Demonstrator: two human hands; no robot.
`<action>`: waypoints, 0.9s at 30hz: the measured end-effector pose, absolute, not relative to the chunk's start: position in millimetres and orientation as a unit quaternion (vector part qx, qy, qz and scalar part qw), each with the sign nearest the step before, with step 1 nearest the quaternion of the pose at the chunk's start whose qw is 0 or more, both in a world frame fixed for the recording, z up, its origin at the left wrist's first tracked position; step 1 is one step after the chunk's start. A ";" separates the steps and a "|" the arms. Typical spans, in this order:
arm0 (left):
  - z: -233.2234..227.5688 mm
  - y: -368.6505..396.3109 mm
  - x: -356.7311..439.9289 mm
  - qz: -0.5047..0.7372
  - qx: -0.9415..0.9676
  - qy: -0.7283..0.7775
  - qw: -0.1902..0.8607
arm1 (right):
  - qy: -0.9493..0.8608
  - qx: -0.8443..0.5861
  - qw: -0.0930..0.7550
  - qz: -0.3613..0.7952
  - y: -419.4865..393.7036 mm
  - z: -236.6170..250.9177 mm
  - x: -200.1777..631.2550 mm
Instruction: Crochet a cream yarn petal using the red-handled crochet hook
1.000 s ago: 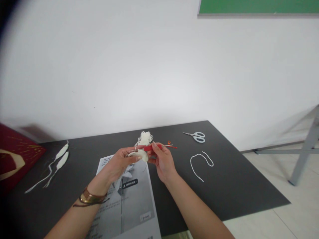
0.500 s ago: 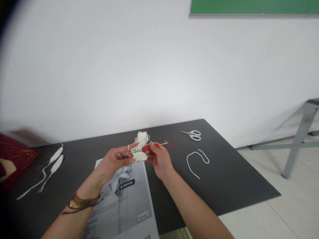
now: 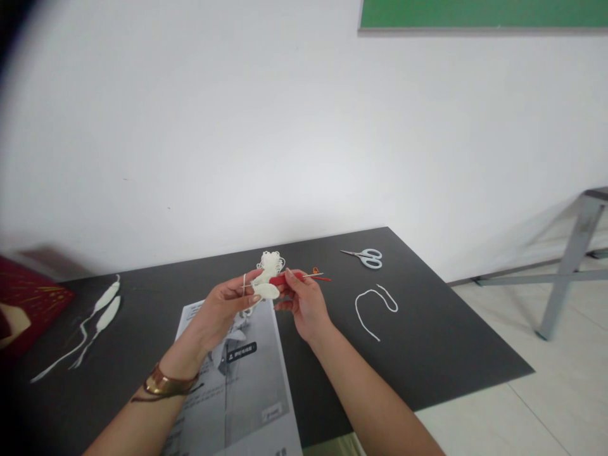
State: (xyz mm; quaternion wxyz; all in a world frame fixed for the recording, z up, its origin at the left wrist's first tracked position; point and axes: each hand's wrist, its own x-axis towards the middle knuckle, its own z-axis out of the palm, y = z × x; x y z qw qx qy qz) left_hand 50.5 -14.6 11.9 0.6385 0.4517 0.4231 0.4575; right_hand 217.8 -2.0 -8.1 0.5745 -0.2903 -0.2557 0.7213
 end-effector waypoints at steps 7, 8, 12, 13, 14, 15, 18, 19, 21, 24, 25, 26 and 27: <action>12.3 -13.9 39.5 0.405 0.500 0.411 0.646 | -0.292 -0.323 0.550 0.712 -8.4 -9.1 210.6; 12.4 -13.8 38.6 0.399 0.507 0.411 0.644 | -0.299 -0.325 0.540 0.716 -9.2 -9.7 209.8; 12.1 -13.9 40.2 0.388 0.523 0.422 0.630 | -0.317 -0.330 0.513 0.726 -10.2 -11.0 209.9; 11.9 -13.9 41.4 0.391 0.522 0.430 0.625 | -0.323 -0.332 0.508 0.726 -10.0 -10.8 210.5; 11.6 -13.9 42.5 0.395 0.518 0.438 0.619 | -0.327 -0.335 0.505 0.725 -9.7 -10.5 211.0; 11.3 -14.0 43.4 0.400 0.515 0.443 0.615 | -0.330 -0.338 0.504 0.723 -9.3 -10.1 211.5; 10.4 -13.3 43.1 0.410 0.499 0.431 0.630 | -0.327 -0.345 0.520 0.710 -7.8 -8.9 212.2; 10.0 -12.6 41.4 0.412 0.487 0.419 0.646 | -0.323 -0.344 0.530 0.705 -7.3 -8.6 212.4; 8.9 -9.9 35.7 0.415 0.452 0.388 0.688 | -0.315 -0.332 0.544 0.703 -6.1 -8.0 213.5; 6.6 -3.5 23.0 0.426 0.403 0.336 0.738 | -0.301 -0.308 0.545 0.719 -4.1 -7.6 217.1; 6.0 -1.2 18.4 0.428 0.398 0.324 0.744 | -0.297 -0.301 0.543 0.725 -3.3 -7.5 218.8; 5.6 0.9 14.1 0.425 0.397 0.316 0.750 | -0.294 -0.294 0.542 0.730 -2.5 -7.4 220.6; 5.4 2.6 9.9 0.417 0.400 0.311 0.755 | -0.292 -0.287 0.543 0.733 -1.8 -7.3 222.3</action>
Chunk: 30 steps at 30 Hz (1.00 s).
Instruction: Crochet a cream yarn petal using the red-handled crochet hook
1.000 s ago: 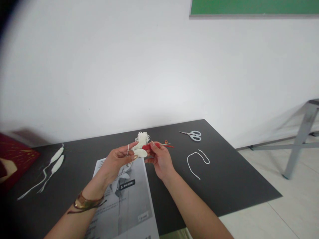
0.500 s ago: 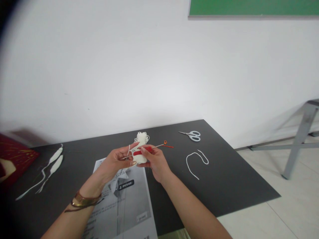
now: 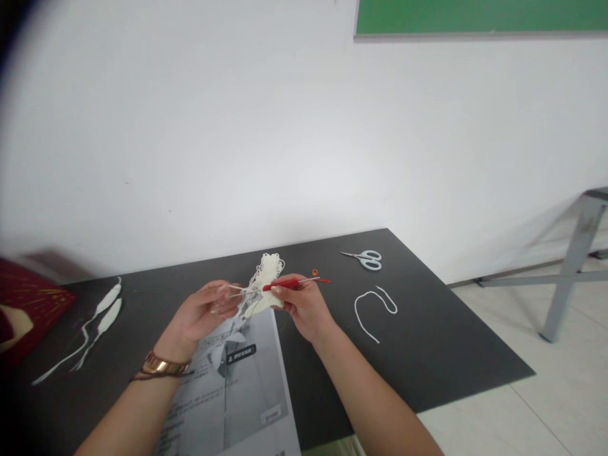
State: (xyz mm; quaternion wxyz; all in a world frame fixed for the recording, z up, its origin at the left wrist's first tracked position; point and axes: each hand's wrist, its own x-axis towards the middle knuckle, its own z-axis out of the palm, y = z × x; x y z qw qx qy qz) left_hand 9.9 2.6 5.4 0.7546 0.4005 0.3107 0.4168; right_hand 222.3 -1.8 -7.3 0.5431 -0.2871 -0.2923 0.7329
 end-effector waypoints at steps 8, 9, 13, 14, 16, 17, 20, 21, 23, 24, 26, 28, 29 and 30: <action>7.1 0.6 -0.5 0.328 0.446 0.300 0.777 | -0.287 -0.262 0.545 0.743 0.1 -6.0 227.5; 8.3 -1.2 2.6 0.348 0.441 0.287 0.776 | -0.292 -0.265 0.547 0.738 -0.2 -5.7 226.9; 17.1 -10.9 24.0 0.454 0.367 0.240 0.776 | -0.311 -0.281 0.565 0.710 -1.6 -4.0 223.3; 19.4 -13.8 30.7 0.461 0.352 0.242 0.778 | -0.314 -0.287 0.573 0.700 -1.8 -3.7 222.3; 22.2 -19.4 44.1 0.464 0.377 0.268 0.756 | -0.319 -0.301 0.593 0.675 -2.2 -3.8 220.6; 22.4 -21.6 50.1 0.457 0.401 0.294 0.737 | -0.322 -0.308 0.603 0.662 -2.3 -4.4 219.8; 18.7 -24.7 62.9 0.498 0.430 0.384 0.648 | -0.332 -0.333 0.623 0.624 -2.6 -7.7 218.0; 16.9 -24.7 65.0 0.513 0.431 0.405 0.622 | -0.339 -0.340 0.625 0.616 -2.7 -9.0 217.5; 13.7 -23.8 66.6 0.535 0.428 0.425 0.591 | -0.352 -0.348 0.622 0.606 -3.0 -11.1 216.6; 12.7 -23.3 66.4 0.542 0.428 0.427 0.583 | -0.356 -0.350 0.619 0.607 -3.2 -11.7 216.1; 12.0 -22.5 65.1 0.549 0.431 0.425 0.576 | -0.354 -0.346 0.611 0.618 -3.6 -11.7 215.4; 12.5 -22.1 63.5 0.546 0.435 0.424 0.577 | -0.340 -0.336 0.602 0.640 -3.9 -10.7 214.8; 13.0 -22.0 62.8 0.542 0.436 0.423 0.581 | -0.332 -0.329 0.598 0.652 -4.0 -10.2 214.7; 13.5 -21.9 62.3 0.538 0.436 0.422 0.585 | -0.325 -0.322 0.594 0.662 -4.0 -9.7 214.7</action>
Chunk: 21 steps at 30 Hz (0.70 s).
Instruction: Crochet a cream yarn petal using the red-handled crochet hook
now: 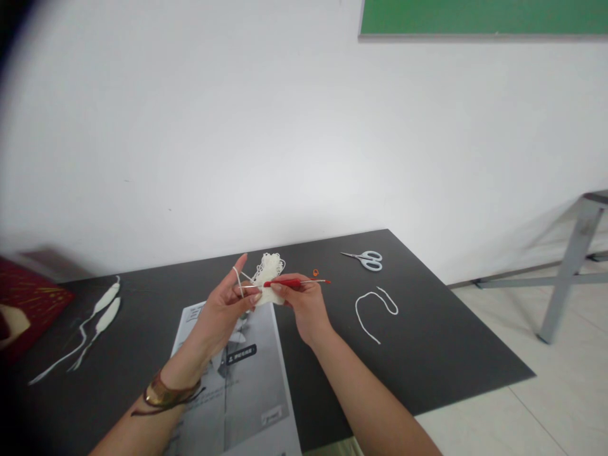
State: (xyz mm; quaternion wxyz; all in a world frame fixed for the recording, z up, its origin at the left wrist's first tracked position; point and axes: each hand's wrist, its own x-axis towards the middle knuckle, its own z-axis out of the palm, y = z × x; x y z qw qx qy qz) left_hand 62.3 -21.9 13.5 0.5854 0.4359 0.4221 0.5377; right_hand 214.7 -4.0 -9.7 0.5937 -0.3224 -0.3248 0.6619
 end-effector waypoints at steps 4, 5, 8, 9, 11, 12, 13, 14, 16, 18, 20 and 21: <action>15.0 -22.0 61.5 0.528 0.430 0.406 0.609 | -0.323 -0.318 0.594 0.665 -4.2 -9.7 215.1; 15.3 -22.1 61.5 0.525 0.431 0.403 0.613 | -0.326 -0.319 0.597 0.660 -4.4 -9.7 215.2; 15.8 -21.9 61.0 0.520 0.435 0.401 0.616 | -0.330 -0.323 0.603 0.651 -5.4 -8.9 215.0; 15.9 -21.8 60.7 0.522 0.436 0.400 0.614 | -0.329 -0.324 0.601 0.652 -5.9 -8.3 214.8; 16.1 -21.5 59.6 0.521 0.442 0.396 0.614 | -0.322 -0.322 0.593 0.664 -6.6 -7.1 214.5; 16.3 -21.4 59.1 0.517 0.447 0.393 0.615 | -0.315 -0.318 0.588 0.674 -6.9 -6.5 214.6; 16.7 -21.4 58.6 0.511 0.454 0.390 0.617 | -0.307 -0.314 0.582 0.685 -7.0 -6.1 214.8; 17.4 -21.5 58.1 0.506 0.460 0.389 0.617 | -0.300 -0.310 0.575 0.695 -7.0 -5.7 215.3; 19.2 -21.6 57.3 0.501 0.470 0.391 0.613 | -0.290 -0.307 0.561 0.711 -6.3 -5.4 216.8; 21.3 -21.3 56.2 0.498 0.475 0.400 0.605 | -0.288 -0.314 0.554 0.715 -4.9 -5.5 219.0; 23.0 -20.8 55.0 0.497 0.481 0.409 0.595 | -0.286 -0.324 0.558 0.709 -3.1 -5.9 221.4; 23.4 -20.6 54.4 0.496 0.485 0.413 0.589 | -0.283 -0.330 0.563 0.703 -2.2 -6.0 222.4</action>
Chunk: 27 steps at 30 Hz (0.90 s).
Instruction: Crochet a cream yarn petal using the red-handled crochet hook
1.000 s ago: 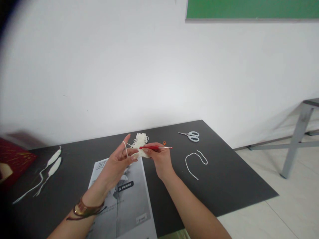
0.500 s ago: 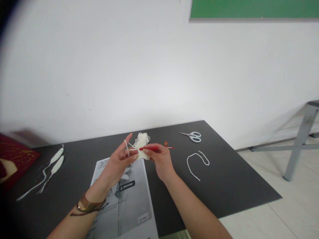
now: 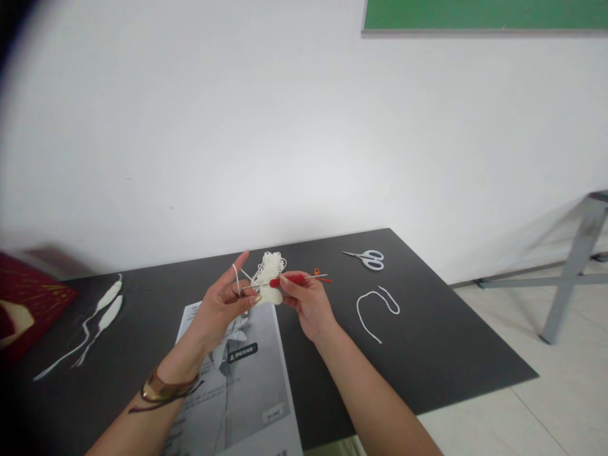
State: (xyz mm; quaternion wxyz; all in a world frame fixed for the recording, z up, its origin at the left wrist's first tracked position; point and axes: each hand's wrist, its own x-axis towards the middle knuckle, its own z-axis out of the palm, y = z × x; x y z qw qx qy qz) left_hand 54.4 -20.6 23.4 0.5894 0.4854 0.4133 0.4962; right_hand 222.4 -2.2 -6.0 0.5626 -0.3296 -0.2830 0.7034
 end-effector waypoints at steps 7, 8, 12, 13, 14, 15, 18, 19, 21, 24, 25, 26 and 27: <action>19.1 -20.2 54.6 0.492 0.519 0.432 0.550 | -0.303 -0.344 0.595 0.660 -1.8 0.0 223.6; 18.4 -20.1 55.1 0.494 0.515 0.436 0.548 | -0.333 -0.350 0.602 0.636 -2.9 0.8 223.3; 17.4 -18.8 57.5 0.523 0.460 0.456 0.554 | -0.553 -0.395 0.613 0.403 -9.6 -5.1 223.6; 17.7 -18.6 58.1 0.530 0.440 0.453 0.566 | -0.622 -0.377 0.596 0.339 -11.6 -8.7 224.1; 18.1 -18.3 58.6 0.535 0.418 0.445 0.584 | -0.673 -0.355 0.583 0.285 -13.4 -12.6 224.8; 18.5 -18.1 58.9 0.540 0.396 0.432 0.605 | -0.712 -0.330 0.567 0.250 -15.1 -16.0 225.4; 19.2 -17.1 56.8 0.534 0.343 0.378 0.674 | -0.733 -0.296 0.572 0.217 -17.8 -20.1 225.6; 19.1 -16.5 54.9 0.526 0.334 0.362 0.693 | -0.711 -0.300 0.590 0.239 -17.8 -19.0 224.9; 18.9 -15.2 49.2 0.506 0.332 0.336 0.721 | -0.628 -0.317 0.627 0.334 -16.2 -14.0 222.5; 20.5 -14.3 39.1 0.479 0.355 0.323 0.736 | -0.468 -0.292 0.629 0.548 -12.1 -5.3 219.4; 21.8 -14.6 36.4 0.467 0.364 0.323 0.738 | -0.423 -0.279 0.621 0.598 -10.8 -3.1 219.1; 23.5 -15.3 34.3 0.454 0.372 0.324 0.742 | -0.389 -0.267 0.612 0.635 -9.7 -1.4 219.3; 25.4 -16.2 32.9 0.444 0.378 0.326 0.744 | -0.366 -0.259 0.601 0.661 -9.0 -0.2 219.9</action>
